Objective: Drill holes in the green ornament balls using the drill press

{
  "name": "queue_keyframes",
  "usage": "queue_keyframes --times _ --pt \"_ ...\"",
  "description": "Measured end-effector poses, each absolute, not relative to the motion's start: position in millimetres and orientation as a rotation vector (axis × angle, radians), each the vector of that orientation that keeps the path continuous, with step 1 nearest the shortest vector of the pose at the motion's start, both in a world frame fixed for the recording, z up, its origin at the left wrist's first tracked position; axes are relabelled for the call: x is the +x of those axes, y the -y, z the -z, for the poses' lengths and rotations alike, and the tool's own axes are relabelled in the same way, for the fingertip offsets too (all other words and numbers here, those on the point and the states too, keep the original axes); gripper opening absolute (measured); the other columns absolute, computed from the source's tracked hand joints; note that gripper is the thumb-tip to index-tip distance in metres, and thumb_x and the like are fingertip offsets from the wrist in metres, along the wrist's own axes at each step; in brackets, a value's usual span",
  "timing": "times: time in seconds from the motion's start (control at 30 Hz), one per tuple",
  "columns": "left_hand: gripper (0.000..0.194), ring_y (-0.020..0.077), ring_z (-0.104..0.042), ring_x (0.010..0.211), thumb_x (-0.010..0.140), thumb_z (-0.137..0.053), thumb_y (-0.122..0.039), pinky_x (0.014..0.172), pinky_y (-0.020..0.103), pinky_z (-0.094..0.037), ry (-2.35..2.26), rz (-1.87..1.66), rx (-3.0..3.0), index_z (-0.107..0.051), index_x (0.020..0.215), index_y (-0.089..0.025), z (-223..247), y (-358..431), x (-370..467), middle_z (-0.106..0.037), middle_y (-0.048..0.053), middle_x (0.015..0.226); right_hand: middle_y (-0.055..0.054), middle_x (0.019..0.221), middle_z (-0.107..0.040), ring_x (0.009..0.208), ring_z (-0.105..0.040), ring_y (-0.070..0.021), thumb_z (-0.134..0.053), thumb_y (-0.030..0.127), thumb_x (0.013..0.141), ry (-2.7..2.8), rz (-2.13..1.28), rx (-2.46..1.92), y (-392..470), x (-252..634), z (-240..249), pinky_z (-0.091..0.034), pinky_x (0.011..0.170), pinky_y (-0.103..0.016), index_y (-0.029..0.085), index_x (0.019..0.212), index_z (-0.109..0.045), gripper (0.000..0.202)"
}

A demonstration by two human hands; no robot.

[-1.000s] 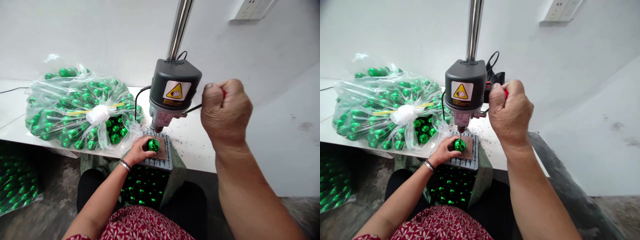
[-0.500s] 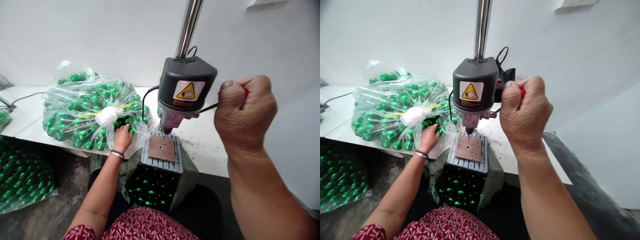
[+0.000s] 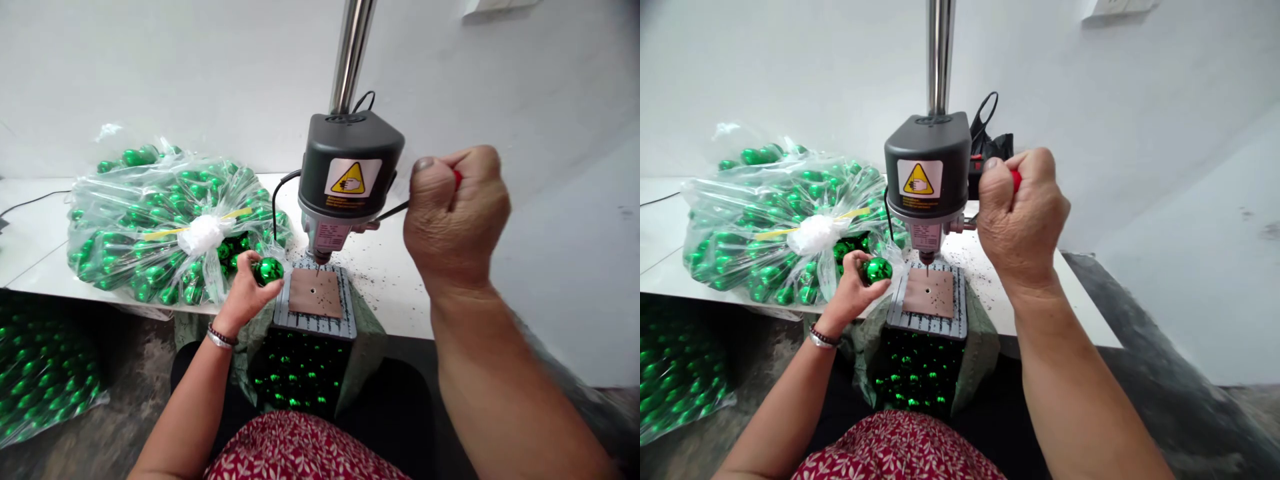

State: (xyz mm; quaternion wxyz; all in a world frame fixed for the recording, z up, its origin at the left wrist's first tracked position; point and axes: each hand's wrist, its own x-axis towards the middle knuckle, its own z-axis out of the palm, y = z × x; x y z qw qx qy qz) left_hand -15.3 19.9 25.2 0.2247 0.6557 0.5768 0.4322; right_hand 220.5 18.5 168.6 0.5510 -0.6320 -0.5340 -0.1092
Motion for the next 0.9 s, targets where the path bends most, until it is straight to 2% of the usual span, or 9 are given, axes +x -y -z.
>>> queue_keyframes --times 0.07,0.13,0.27,0.33,0.43,0.53,0.67,0.9 --pt "0.056 0.0145 -0.06 0.085 0.071 -0.074 -0.032 0.079 0.028 -0.05 -1.335 -1.066 1.743 -0.041 0.115 -0.021 -26 -7 -6 -0.058 0.001 0.096 0.003 0.068 -0.047 0.062 -0.04 -0.0058 -0.039 0.032 0.092 1.272 0.258 -1.501 -19 220 -168 -0.034 0.065 -0.023 0.017 0.079 -0.042 0.02" --pt "0.051 0.0153 -0.062 0.086 0.075 -0.07 -0.034 0.079 0.028 -0.051 -1.159 -0.957 1.653 -0.043 0.117 -0.021 -23 1 3 -0.062 0.002 0.095 0.003 0.07 -0.047 0.064 -0.042 -0.0063 -0.037 0.033 0.093 1.286 0.262 -1.5 -18 221 -168 -0.036 0.067 -0.023 0.018 0.08 -0.042 0.02" --pt "0.043 0.0222 -0.06 0.112 0.084 -0.062 -0.036 0.099 0.036 -0.047 -1.217 -0.94 1.67 -0.052 0.123 -0.02 -9 2 13 -0.063 0.009 0.121 0.002 0.073 -0.049 0.067 -0.045 -0.0067 -0.036 0.034 0.095 1.305 0.243 -1.517 -18 221 -169 -0.037 0.071 -0.023 0.018 0.082 -0.042 0.021" --pt "0.046 0.0248 -0.054 0.124 0.084 -0.061 -0.034 0.107 0.04 -0.041 -1.298 -0.937 1.771 -0.052 0.127 -0.019 -4 -1 15 -0.058 0.011 0.132 0.003 0.072 -0.049 0.066 -0.045 -0.0065 -0.037 0.032 0.095 1.302 0.233 -1.52 -17 221 -170 -0.037 0.07 -0.023 0.018 0.082 -0.042 0.02" --pt "0.056 0.0263 -0.049 0.13 0.079 -0.065 -0.029 0.112 0.043 -0.037 -1.322 -0.871 1.944 -0.049 0.132 -0.018 -1 -8 19 -0.053 0.013 0.138 0.003 0.071 -0.048 0.066 -0.045 -0.0059 -0.039 0.032 0.094 1.305 0.219 -1.491 -17 221 -170 -0.038 0.071 -0.021 0.017 0.082 -0.042 0.019" --pt "0.058 0.0262 -0.057 0.118 0.071 -0.071 -0.025 0.105 0.042 -0.043 -1.382 -0.801 2.009 -0.05 0.125 -0.016 1 -16 26 -0.06 0.012 0.126 0.004 0.071 -0.047 0.066 -0.044 -0.0053 -0.039 0.034 0.095 1.308 0.214 -1.454 -17 221 -169 -0.038 0.071 -0.021 0.017 0.082 -0.043 0.021" --pt "0.048 0.0218 -0.062 0.098 0.069 -0.073 -0.026 0.089 0.036 -0.049 -1.442 -0.794 2.008 -0.053 0.112 -0.017 3 -24 33 -0.064 0.005 0.106 0.005 0.069 -0.044 0.064 -0.041 -0.0046 -0.04 0.034 0.095 1.302 0.214 -1.464 -17 221 -169 -0.037 0.07 -0.02 0.017 0.082 -0.043 0.022" --pt "0.043 0.023 -0.063 0.098 0.067 -0.076 -0.024 0.09 0.037 -0.049 -1.403 -0.769 2.041 -0.059 0.107 -0.019 1 -37 40 -0.067 0.004 0.105 0.006 0.067 -0.04 0.063 -0.038 -0.0024 -0.043 0.035 0.094 1.299 0.208 -1.404 -17 222 -168 -0.035 0.068 -0.019 0.016 0.082 -0.044 0.022"
